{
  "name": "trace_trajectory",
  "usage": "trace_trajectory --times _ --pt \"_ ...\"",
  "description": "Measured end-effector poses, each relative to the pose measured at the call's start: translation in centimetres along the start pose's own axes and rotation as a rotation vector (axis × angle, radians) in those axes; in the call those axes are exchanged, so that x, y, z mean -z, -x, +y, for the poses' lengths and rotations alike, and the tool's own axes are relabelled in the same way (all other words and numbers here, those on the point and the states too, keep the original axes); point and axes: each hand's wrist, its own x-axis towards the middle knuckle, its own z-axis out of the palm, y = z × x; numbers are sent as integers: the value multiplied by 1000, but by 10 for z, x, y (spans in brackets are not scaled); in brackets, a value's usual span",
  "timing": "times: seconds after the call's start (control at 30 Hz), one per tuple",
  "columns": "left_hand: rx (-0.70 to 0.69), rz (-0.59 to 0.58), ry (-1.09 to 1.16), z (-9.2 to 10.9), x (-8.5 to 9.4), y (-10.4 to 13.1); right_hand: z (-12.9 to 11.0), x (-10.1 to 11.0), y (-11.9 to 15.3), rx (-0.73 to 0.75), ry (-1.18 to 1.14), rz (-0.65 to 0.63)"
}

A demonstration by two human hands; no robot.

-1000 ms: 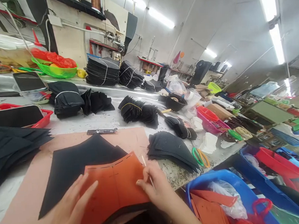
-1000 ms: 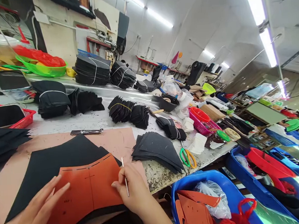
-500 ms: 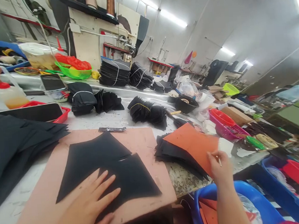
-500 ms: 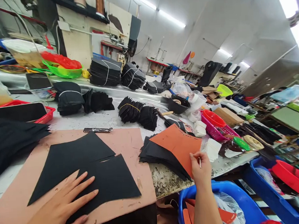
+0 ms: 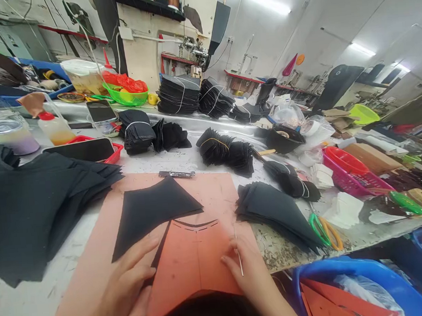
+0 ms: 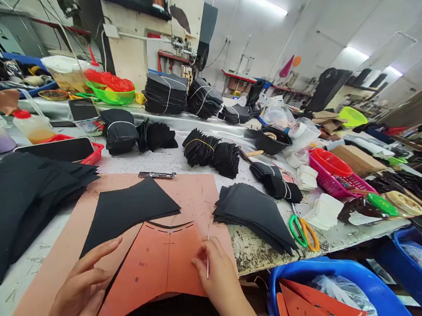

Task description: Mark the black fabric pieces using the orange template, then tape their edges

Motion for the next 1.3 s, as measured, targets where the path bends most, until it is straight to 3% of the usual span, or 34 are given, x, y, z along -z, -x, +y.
trace_trajectory --times 0.1,0.23,0.4,1.0,1.17,1.3 --pt "-77 -125 40 -2 -10 -8 -2 -3 5 -16 29 34" --pt "-166 -245 -179 -5 -33 -11 -9 -7 7 -49 93 86" --pt "-188 -200 -214 -9 -49 -5 -11 -7 4 -41 122 89" --pt "-214 -124 -132 -17 -55 -5 -12 -4 5 49 247 93" --pt "-256 -95 -156 -15 -55 -6 -4 9 -7 133 236 106" --pt "-226 -94 -139 -11 -54 -7 -15 18 -27 117 82 148"
